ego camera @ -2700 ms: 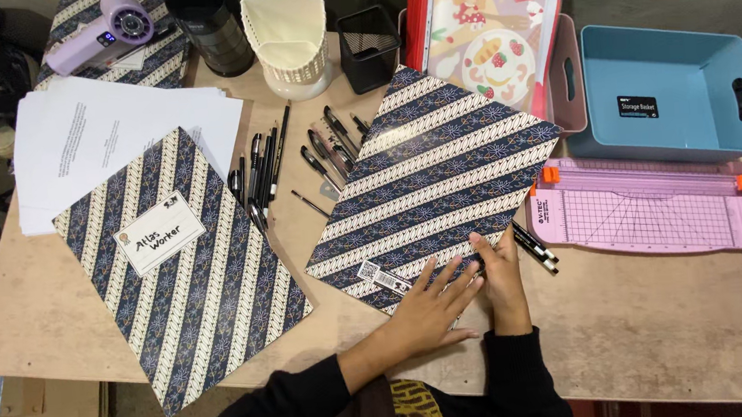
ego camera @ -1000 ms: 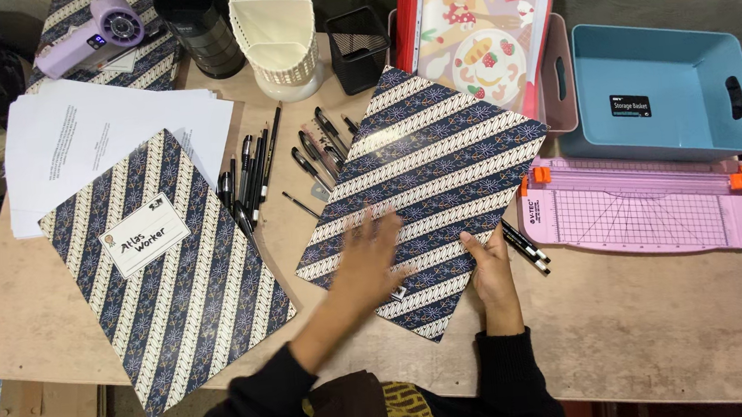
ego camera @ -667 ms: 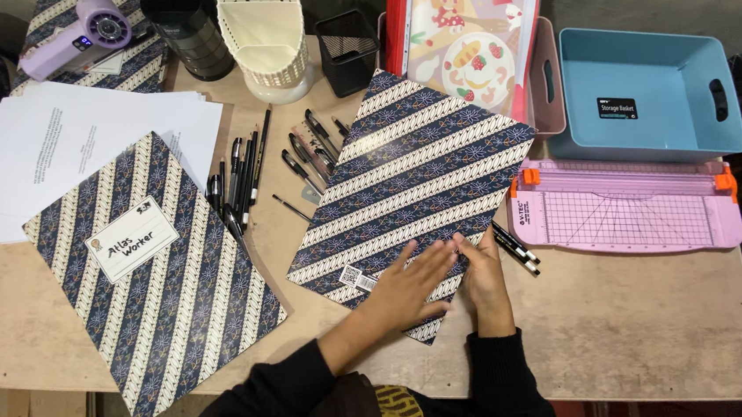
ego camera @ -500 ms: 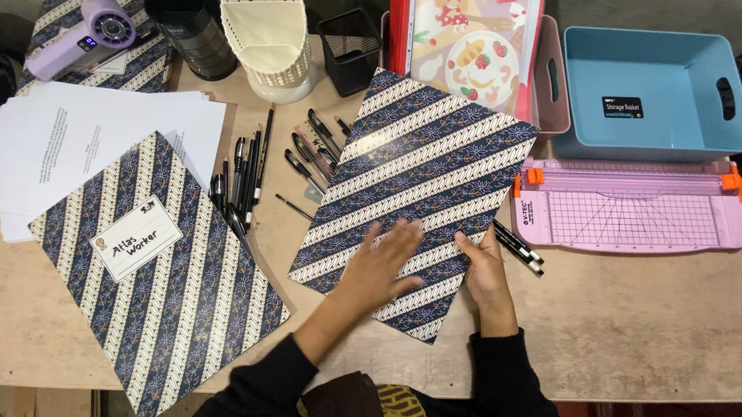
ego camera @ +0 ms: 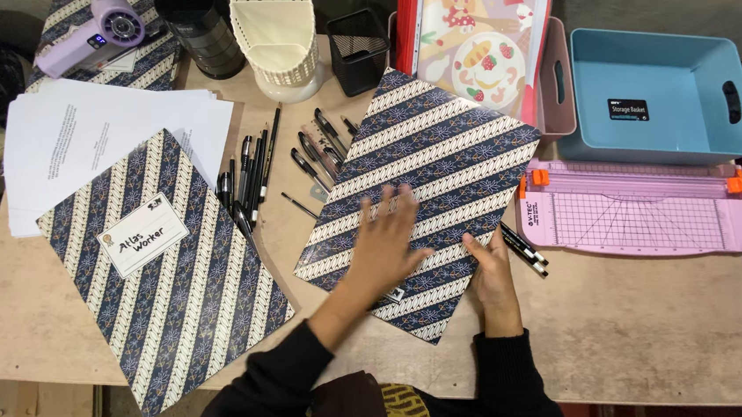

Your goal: The person sorts and organizes several patterned folders by hand on a desk, placing a smaller document inside one of them.

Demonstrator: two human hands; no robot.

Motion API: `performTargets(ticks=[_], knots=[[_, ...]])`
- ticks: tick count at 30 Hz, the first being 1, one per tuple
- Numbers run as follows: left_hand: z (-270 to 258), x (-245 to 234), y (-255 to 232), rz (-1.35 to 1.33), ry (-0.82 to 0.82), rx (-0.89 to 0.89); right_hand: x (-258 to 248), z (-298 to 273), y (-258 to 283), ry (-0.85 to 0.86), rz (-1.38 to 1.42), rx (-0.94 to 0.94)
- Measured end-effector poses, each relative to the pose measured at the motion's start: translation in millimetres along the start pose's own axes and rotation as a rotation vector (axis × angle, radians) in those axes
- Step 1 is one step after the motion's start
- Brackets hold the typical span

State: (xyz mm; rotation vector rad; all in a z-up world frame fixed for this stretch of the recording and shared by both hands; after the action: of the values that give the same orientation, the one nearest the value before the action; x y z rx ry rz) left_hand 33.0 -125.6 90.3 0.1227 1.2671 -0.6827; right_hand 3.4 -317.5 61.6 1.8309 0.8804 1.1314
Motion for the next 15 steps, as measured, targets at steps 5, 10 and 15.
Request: performTargets(ticks=[5, 10, 15], knots=[[11, 23, -63, -0.061, 0.091, 0.276, -6, -8, 0, -0.231, -0.013, 0.164], [21, 31, -35, -0.066, 0.094, 0.302, -4, 4, 1, -0.116, -0.096, 0.037], [22, 12, 33, -0.025, 0.105, 0.123, -6, 8, -8, -0.013, 0.016, 0.052]])
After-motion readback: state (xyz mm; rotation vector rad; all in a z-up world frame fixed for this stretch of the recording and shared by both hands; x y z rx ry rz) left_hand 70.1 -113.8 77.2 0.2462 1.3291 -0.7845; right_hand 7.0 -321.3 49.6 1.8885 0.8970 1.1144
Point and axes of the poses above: each hand's wrist, its own z-axis towards the middle knuckle, its own x-axis out of the palm, y = z × x, the point moved 5 cm from there along z, towards the middle knuckle, and after that the axes turned 6 degrees about -y, right-handed, at the moved point
